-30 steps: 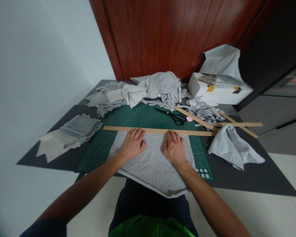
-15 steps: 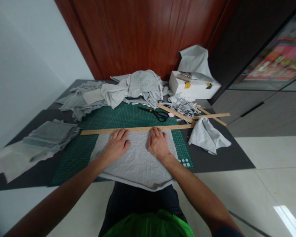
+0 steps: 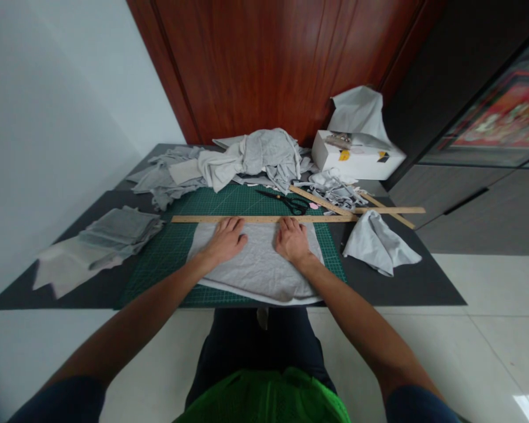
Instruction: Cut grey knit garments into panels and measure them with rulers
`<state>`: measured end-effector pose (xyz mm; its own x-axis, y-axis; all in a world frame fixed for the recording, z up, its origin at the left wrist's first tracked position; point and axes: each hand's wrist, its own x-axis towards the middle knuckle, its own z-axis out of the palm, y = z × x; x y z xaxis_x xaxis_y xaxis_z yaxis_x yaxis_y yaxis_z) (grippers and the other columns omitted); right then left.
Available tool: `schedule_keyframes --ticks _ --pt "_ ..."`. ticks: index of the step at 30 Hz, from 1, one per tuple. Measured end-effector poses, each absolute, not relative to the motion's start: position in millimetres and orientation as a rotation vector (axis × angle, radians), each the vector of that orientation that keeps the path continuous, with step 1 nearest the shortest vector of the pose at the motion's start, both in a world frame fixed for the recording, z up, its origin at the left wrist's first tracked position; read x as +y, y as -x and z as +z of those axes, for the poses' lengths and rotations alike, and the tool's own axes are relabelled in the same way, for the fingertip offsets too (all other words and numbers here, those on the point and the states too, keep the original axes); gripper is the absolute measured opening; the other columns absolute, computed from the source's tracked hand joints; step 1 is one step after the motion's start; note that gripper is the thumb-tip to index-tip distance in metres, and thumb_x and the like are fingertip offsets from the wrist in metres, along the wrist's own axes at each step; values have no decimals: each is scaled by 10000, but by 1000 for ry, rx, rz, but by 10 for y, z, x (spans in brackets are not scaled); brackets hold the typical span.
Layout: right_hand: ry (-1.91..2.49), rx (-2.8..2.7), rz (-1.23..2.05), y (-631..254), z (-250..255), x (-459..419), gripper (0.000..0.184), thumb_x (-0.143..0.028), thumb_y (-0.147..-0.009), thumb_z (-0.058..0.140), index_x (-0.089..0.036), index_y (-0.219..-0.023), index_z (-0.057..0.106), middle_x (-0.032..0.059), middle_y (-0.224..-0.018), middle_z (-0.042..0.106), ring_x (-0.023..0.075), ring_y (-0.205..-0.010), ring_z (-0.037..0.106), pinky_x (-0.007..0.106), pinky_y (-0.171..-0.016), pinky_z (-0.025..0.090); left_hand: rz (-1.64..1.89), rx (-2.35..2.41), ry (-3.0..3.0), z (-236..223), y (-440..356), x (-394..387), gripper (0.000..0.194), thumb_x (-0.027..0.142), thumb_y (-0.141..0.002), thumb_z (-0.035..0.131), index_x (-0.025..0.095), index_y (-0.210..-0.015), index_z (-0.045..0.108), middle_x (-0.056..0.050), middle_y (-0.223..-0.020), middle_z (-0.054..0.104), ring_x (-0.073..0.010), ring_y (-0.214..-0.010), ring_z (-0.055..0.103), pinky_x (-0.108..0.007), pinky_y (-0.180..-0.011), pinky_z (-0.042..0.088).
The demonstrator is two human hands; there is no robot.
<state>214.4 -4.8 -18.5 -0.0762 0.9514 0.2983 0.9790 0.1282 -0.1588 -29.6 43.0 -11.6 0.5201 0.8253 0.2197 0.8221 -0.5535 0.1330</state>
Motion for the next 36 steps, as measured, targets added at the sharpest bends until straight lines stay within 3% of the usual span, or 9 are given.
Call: schedule_keyframes --ticks 12,21,26,36 --pt "1821 -2106 -162 -2204 -254 -81 439 -217 -1026 429 -85 -1406 605 200 -1480 613 328 -1310 511 434 -1059 414 410 1502 -2740 -91 319 348 471 299 -1023 475 145 -1460 560 -170 -1534 558 -348 -1381 486 -530 -1178 385" --pt "1708 -2081 -152 -2301 -394 -119 462 -208 -1014 438 -96 -1431 601 188 -1483 618 322 -1351 517 438 -1084 438 390 1352 -2772 -138 438 349 488 335 -1044 474 152 -1494 526 -148 -1557 545 -306 -1467 446 -466 -1229 350" --pt "1670 -2054 -200 -2283 -413 -121 447 -211 -1019 441 -109 -1420 611 171 -1456 644 307 -1334 536 426 -1080 439 457 1404 -2779 -171 502 324 480 360 -1047 477 171 -1486 525 -142 -1561 556 -332 -1447 455 -540 -1207 348" --pt "1861 -1914 -315 -2276 -372 -191 364 -205 -982 491 -79 -1268 676 218 -1316 675 351 -1219 547 466 -1018 435 407 1451 -2750 -137 476 264 436 335 -1026 474 157 -1410 575 -176 -1495 574 -364 -1386 472 -561 -1150 391"
